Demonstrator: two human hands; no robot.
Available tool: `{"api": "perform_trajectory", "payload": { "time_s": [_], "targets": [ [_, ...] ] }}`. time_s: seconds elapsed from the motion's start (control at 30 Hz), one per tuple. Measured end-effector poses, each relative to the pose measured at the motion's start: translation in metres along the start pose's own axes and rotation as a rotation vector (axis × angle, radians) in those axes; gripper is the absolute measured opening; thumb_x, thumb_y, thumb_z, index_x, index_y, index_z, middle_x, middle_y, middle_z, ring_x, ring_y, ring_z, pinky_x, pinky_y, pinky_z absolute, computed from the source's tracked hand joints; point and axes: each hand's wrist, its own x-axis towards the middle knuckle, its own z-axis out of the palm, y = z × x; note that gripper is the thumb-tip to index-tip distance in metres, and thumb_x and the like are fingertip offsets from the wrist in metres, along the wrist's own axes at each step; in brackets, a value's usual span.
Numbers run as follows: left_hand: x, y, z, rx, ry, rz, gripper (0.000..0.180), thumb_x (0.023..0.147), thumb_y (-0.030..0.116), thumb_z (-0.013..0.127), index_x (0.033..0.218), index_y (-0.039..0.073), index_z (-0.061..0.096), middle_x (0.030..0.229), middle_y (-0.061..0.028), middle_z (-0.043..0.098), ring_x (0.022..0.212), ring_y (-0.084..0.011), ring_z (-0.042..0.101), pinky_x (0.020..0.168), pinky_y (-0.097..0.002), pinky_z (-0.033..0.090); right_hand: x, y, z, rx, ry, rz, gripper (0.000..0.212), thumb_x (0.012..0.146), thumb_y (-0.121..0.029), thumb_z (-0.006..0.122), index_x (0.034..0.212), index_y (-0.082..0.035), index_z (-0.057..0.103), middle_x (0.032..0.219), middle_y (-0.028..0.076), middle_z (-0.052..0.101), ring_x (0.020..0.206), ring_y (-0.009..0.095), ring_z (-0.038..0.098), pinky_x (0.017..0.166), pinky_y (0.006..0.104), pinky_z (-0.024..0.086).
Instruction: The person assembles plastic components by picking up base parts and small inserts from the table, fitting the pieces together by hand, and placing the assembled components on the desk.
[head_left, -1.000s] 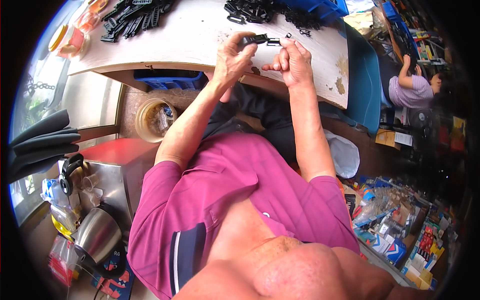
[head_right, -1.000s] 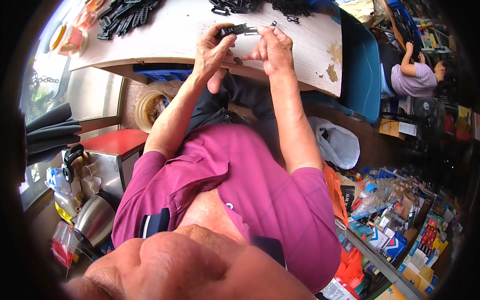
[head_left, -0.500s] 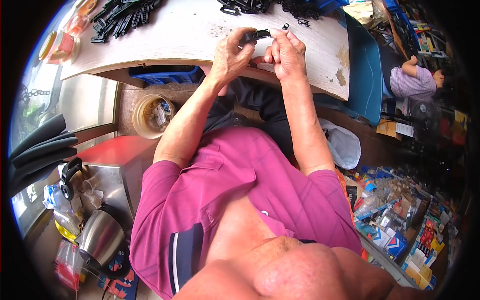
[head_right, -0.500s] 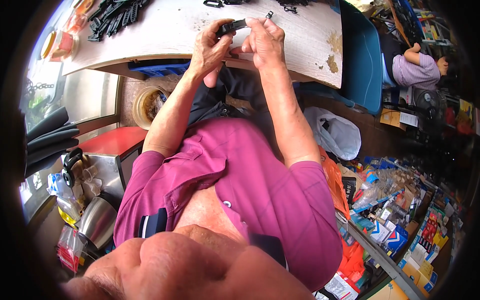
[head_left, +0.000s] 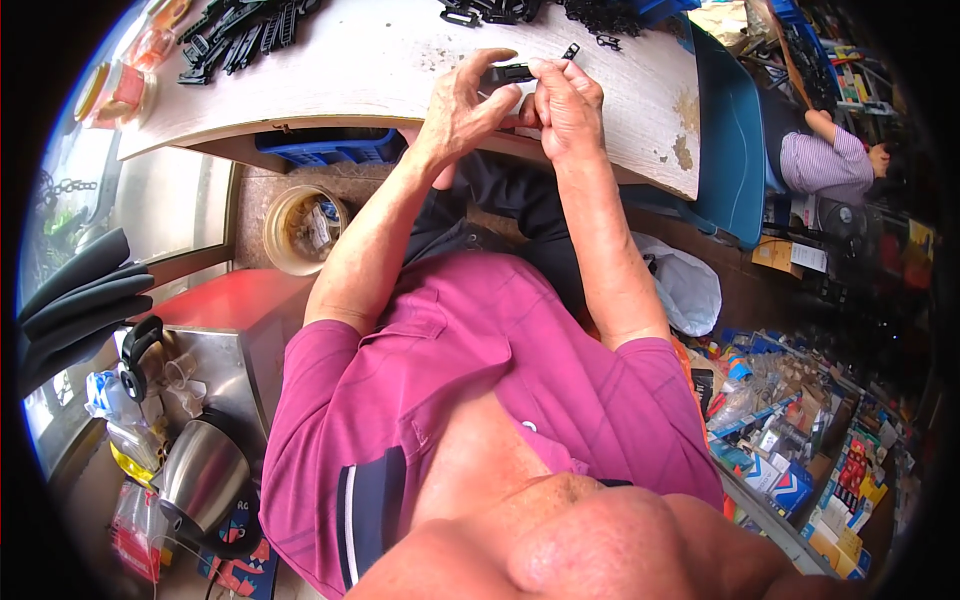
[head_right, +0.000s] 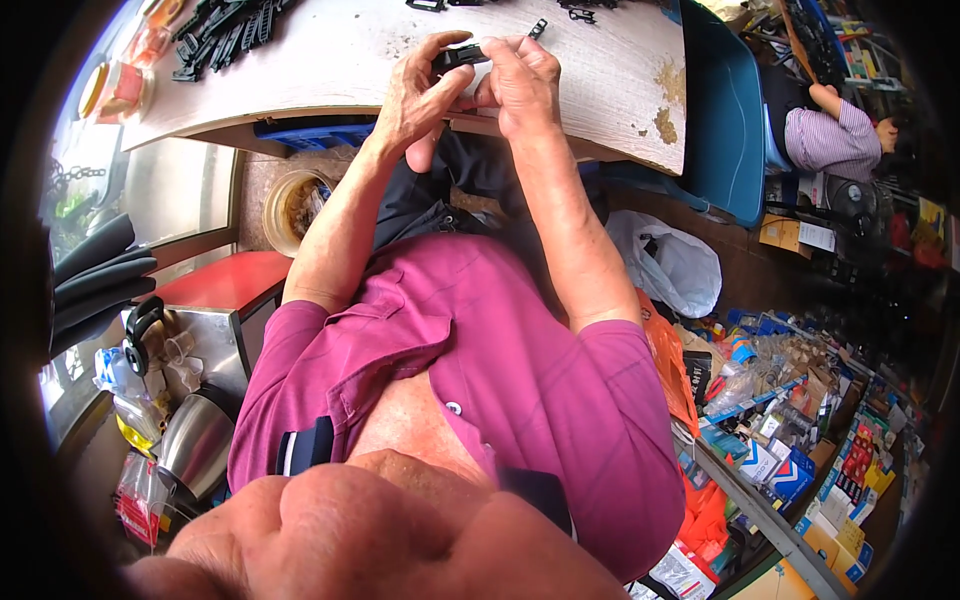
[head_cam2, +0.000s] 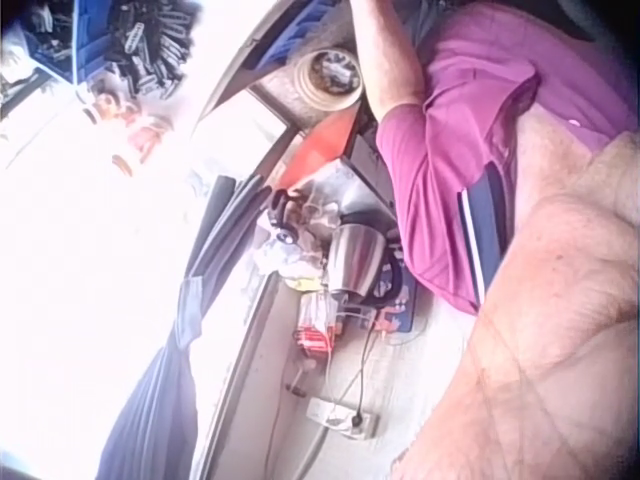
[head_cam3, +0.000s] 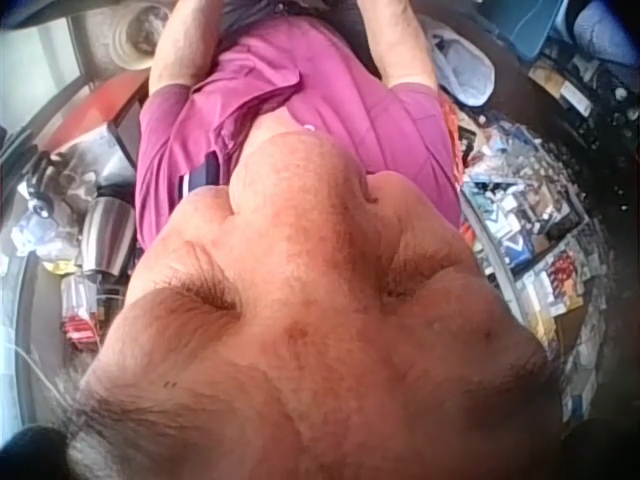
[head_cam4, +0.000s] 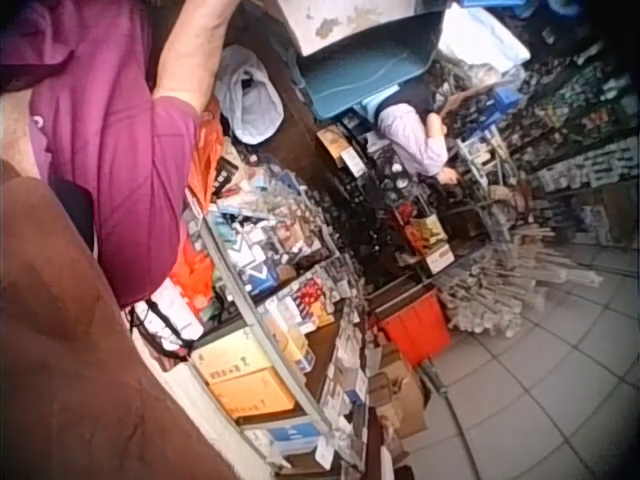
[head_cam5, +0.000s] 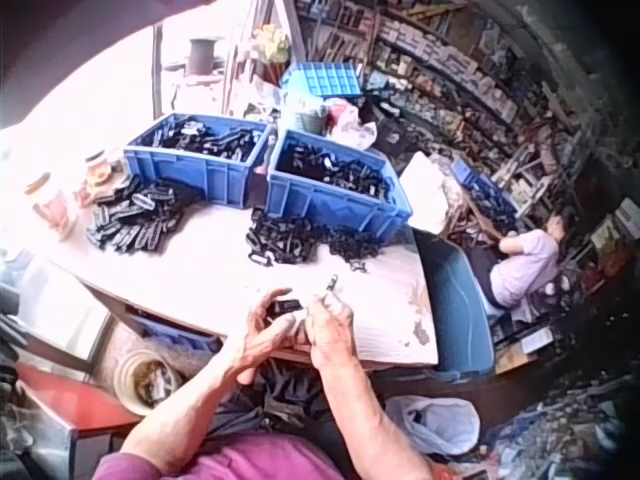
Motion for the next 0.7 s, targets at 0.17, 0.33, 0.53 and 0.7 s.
{"api": "perform_trajectory", "payload": {
  "time_s": [0.17, 0.33, 0.53, 0.7],
  "targets": [
    [0.001, -0.001, 0.007, 0.102, 0.149, 0.109, 0.023, 0.084, 0.020, 0.067, 0.102, 0.004, 0.069, 0.084, -0.0162, 0.070, 0.072, -0.0204, 0.070, 0.065, -0.0313, 0.053, 0.004, 0.002, 0.003, -0.072, 0.038, 0.048, 0.015, 0.081, -0.010, 0.070, 0.074, -0.006, 0.058, 0.051, -0.003, 0.046, 0.039, 0.006, 0.039, 0.037, 0.0256, 0.041],
    [-0.001, -0.001, 0.007, 0.050, 0.248, 0.076, 0.017, 0.083, 0.017, 0.069, 0.094, 0.003, 0.070, 0.079, -0.0128, 0.071, 0.074, -0.0159, 0.069, 0.066, -0.0291, 0.052, 0.006, -0.002, 0.010, -0.188, 0.052, 0.048, 0.017, 0.077, -0.010, 0.073, 0.075, -0.006, 0.057, 0.057, 0.001, 0.052, 0.040, 0.008, 0.041, 0.038, 0.0290, 0.047],
    [0.002, -0.008, -0.024, -0.157, 0.379, 0.013, 0.012, 0.087, 0.012, 0.068, 0.093, 0.002, 0.068, 0.070, -0.0016, 0.063, 0.061, -0.0079, 0.057, 0.057, -0.0241, 0.049, 0.012, -0.012, 0.029, -0.272, 0.075, 0.170, 0.020, 0.081, -0.012, 0.072, 0.086, -0.003, 0.055, 0.051, -0.001, 0.043, 0.040, 0.013, 0.049, 0.046, 0.0417, 0.059],
    [-0.001, -0.007, -0.046, -0.369, 0.325, -0.058, 0.031, 0.087, 0.015, 0.072, 0.110, -0.003, 0.059, 0.078, -0.0047, 0.062, 0.063, -0.0086, 0.059, 0.056, -0.0238, 0.057, 0.041, -0.004, 0.046, -0.368, 0.094, 0.212, 0.023, 0.081, -0.011, 0.071, 0.099, -0.003, 0.059, 0.056, 0.002, 0.049, 0.040, 0.013, 0.050, 0.041, 0.0364, 0.056]
  ]
}}
